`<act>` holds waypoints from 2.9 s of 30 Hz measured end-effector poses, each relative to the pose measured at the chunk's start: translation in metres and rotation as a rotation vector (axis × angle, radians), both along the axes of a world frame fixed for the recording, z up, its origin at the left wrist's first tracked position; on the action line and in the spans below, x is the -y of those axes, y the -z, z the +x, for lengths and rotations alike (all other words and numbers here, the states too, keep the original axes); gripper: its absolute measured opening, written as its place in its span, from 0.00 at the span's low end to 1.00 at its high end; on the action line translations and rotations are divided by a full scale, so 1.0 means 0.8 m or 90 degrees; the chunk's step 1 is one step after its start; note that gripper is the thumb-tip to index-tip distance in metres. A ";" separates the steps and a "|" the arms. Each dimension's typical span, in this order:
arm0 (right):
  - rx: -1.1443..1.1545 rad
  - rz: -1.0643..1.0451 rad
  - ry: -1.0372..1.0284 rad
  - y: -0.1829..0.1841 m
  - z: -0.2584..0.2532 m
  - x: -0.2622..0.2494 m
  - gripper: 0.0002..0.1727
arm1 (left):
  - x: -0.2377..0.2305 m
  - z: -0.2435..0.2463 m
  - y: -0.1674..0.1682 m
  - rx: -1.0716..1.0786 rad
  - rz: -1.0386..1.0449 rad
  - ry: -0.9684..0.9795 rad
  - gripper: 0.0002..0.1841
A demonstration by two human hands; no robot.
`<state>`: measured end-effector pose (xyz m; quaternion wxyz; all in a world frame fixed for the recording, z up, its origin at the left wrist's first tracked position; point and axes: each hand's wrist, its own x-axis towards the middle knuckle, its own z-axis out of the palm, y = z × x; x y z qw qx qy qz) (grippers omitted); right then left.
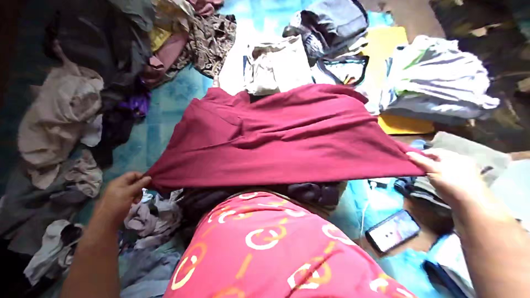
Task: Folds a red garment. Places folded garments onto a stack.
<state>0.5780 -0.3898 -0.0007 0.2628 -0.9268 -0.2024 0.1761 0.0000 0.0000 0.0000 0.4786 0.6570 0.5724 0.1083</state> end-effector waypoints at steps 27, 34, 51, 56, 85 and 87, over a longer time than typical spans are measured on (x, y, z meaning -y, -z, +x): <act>-0.312 0.108 -0.452 -0.028 -0.218 -0.330 0.45 | -0.090 0.199 -0.026 -0.068 0.049 0.124 0.30; -0.402 0.188 -0.414 0.016 -0.241 -0.396 0.43 | -0.122 0.213 -0.020 0.091 0.035 0.176 0.10; -0.206 0.075 0.007 0.033 0.068 -0.218 0.34 | -0.174 0.233 0.033 -0.066 -0.043 -0.003 0.41; -0.517 0.366 0.049 0.072 0.071 -0.216 0.18 | -0.202 0.310 0.057 -0.057 -0.159 0.067 0.30; 0.192 0.285 -0.233 -0.008 -0.084 -0.088 0.20 | 0.029 0.072 0.049 0.292 0.007 0.064 0.14; 0.109 0.387 -0.426 -0.019 -0.144 -0.147 0.14 | 0.020 0.081 0.041 0.290 0.024 0.065 0.14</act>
